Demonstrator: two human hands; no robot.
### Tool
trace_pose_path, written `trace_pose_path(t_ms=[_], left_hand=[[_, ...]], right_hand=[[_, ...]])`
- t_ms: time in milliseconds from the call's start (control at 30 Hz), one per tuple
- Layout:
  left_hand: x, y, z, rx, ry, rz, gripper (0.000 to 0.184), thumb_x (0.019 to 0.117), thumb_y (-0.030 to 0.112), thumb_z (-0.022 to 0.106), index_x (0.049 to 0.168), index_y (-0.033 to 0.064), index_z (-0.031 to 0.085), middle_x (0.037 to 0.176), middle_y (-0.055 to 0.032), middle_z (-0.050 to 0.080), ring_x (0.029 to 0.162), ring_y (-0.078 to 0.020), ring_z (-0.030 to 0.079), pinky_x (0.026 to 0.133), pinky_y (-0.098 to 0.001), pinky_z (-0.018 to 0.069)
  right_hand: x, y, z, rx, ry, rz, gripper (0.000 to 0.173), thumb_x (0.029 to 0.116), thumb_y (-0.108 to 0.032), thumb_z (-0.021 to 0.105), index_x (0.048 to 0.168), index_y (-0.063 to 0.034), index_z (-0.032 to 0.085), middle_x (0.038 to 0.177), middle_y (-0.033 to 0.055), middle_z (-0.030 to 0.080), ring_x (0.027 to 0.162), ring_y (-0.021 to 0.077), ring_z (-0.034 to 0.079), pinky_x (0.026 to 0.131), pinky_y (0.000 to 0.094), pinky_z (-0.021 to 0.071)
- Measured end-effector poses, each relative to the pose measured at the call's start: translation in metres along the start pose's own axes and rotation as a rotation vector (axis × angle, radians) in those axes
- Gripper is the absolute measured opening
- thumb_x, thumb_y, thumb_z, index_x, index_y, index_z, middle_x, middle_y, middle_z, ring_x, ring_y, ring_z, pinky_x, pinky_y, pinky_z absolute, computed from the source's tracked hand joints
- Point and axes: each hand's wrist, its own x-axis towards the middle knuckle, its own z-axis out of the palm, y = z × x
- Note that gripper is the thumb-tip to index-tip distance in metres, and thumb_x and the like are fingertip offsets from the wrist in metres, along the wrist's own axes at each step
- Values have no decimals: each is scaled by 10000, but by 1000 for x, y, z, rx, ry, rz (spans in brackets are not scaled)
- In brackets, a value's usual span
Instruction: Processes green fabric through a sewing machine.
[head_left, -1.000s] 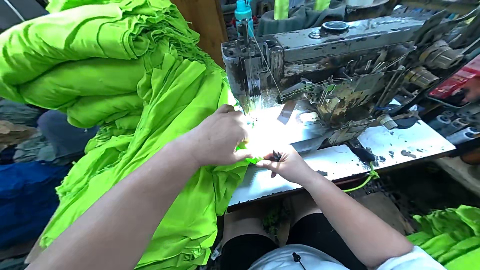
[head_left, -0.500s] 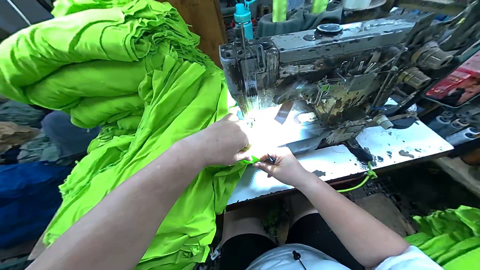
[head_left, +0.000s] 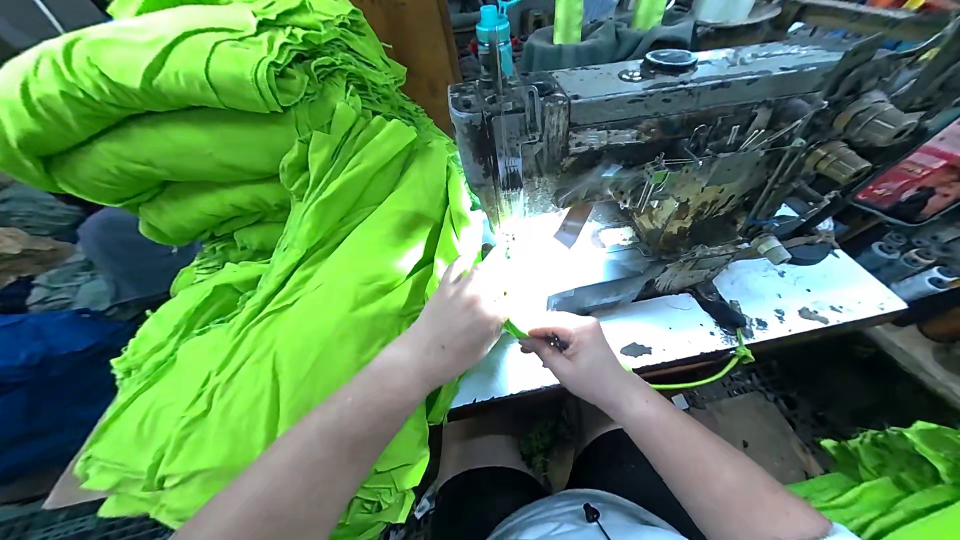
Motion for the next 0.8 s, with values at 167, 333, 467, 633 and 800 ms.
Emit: trace_pose_path(t_ms=[167, 333, 467, 633, 800], left_hand=[[-7, 7, 5, 58, 75, 18, 171, 950, 51, 577, 916, 100, 737, 963, -113, 723, 1036, -356, 684, 1003, -645, 452], [14, -10, -3, 85, 49, -33, 87, 891, 22, 671, 895, 74, 740, 1057, -132, 722, 1134, -367, 651, 1034, -629, 442], [35, -25, -2, 118, -40, -142, 133, 932, 18, 634, 993, 26, 752, 1132, -146, 720, 1168, -358, 639, 1126, -619, 341], [42, -32, 13, 21, -11, -290, 211, 832, -14, 751, 1036, 43, 756, 1203, -145, 709, 1213, -355, 631, 1162, -632, 298], [37, -26, 21, -13, 68, -343, 198, 835, 32, 763, 1032, 56, 767, 1206, -137, 707, 1208, -333, 631, 1121, -568, 390]], right_hand=[[-8, -4, 0, -15, 68, -68, 162, 982, -71, 612, 976, 5, 755, 923, 81, 744, 777, 40, 701, 705, 165, 585], [20, 5, 2, -50, 118, -3, 173, 977, -94, 619, 980, 0, 764, 822, 61, 747, 675, 44, 691, 639, 200, 589], [41, 6, 5, -66, 143, 99, 193, 988, -119, 614, 997, -5, 770, 750, 50, 739, 627, 62, 693, 603, 236, 594], [27, 9, -1, -37, 125, 7, 210, 985, -106, 621, 1101, 23, 740, 817, 61, 752, 653, 61, 701, 592, 229, 598], [-19, -4, -123, 64, 536, -264, 272, 1033, -97, 523, 1155, -208, 738, 1102, -23, 752, 680, 64, 685, 584, 227, 592]])
